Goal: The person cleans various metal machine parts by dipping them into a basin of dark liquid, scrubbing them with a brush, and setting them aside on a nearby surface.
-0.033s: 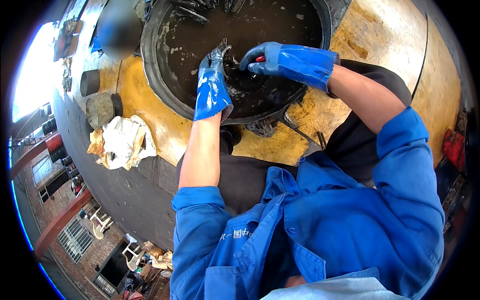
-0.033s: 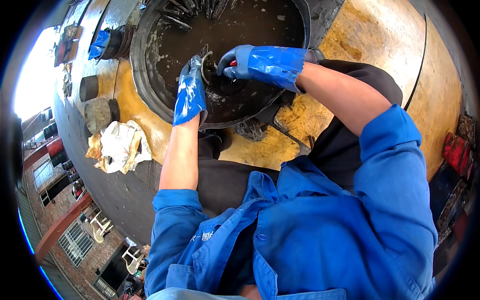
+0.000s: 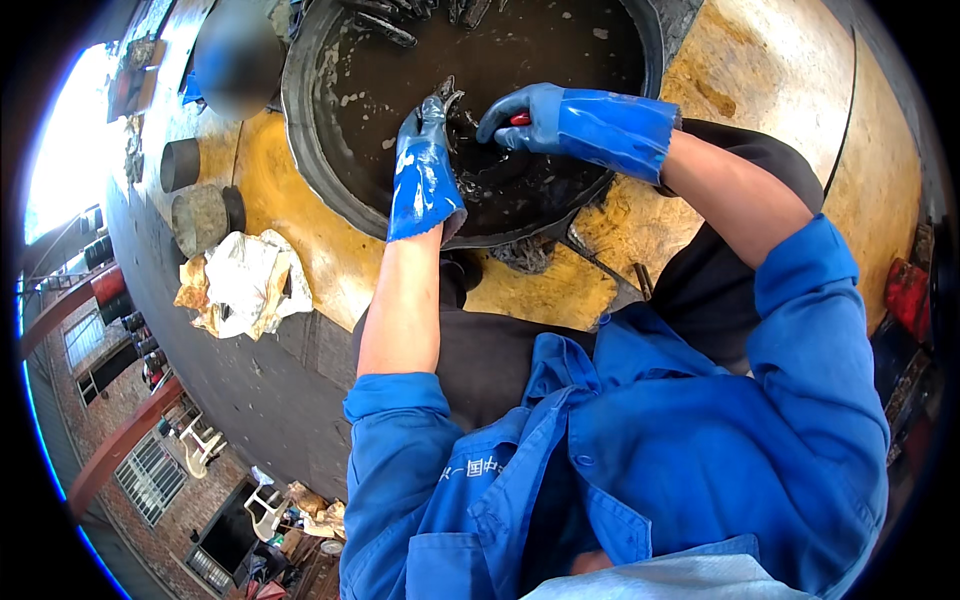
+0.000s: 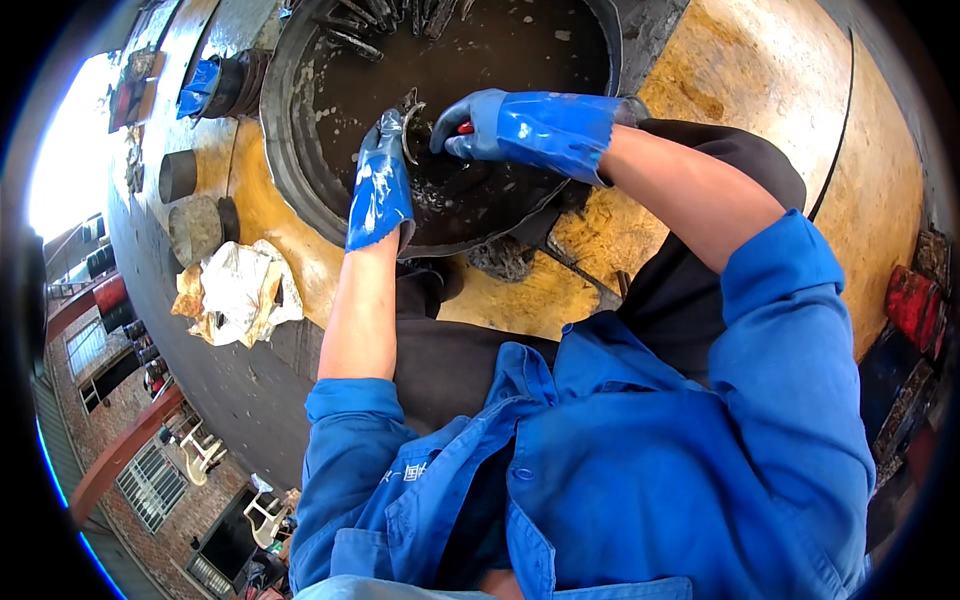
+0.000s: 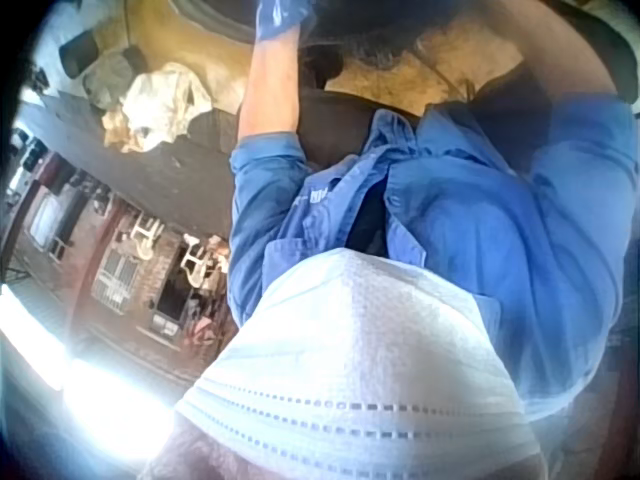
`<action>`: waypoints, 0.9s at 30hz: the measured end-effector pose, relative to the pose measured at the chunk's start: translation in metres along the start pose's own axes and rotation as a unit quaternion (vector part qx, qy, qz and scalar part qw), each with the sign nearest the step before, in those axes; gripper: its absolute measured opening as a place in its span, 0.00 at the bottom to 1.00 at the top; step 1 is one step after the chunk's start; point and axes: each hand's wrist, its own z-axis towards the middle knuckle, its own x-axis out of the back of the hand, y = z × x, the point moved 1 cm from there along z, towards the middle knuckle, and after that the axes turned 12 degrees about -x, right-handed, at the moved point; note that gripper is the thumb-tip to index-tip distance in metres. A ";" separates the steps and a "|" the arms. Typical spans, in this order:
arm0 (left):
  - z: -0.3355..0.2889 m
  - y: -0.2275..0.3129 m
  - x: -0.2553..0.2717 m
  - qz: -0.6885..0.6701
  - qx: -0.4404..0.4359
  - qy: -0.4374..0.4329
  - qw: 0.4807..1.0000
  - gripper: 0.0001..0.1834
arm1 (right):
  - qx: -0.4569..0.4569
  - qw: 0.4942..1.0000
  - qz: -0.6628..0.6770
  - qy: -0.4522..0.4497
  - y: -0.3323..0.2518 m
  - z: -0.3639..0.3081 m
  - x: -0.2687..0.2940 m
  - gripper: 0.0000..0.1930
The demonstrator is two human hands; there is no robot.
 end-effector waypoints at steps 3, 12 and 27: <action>-0.010 0.015 -0.002 -0.007 0.019 -0.017 1.000 0.32 | 0.063 0.996 -0.062 0.016 0.004 -0.004 -0.004 0.12; 0.003 -0.007 0.001 -0.047 -0.015 -0.059 0.997 0.31 | 0.260 0.850 -0.425 0.172 0.009 -0.005 -0.012 0.28; -0.012 0.014 0.005 0.001 -0.028 -0.040 0.999 0.37 | -0.165 0.947 0.257 0.101 0.017 0.004 0.003 0.12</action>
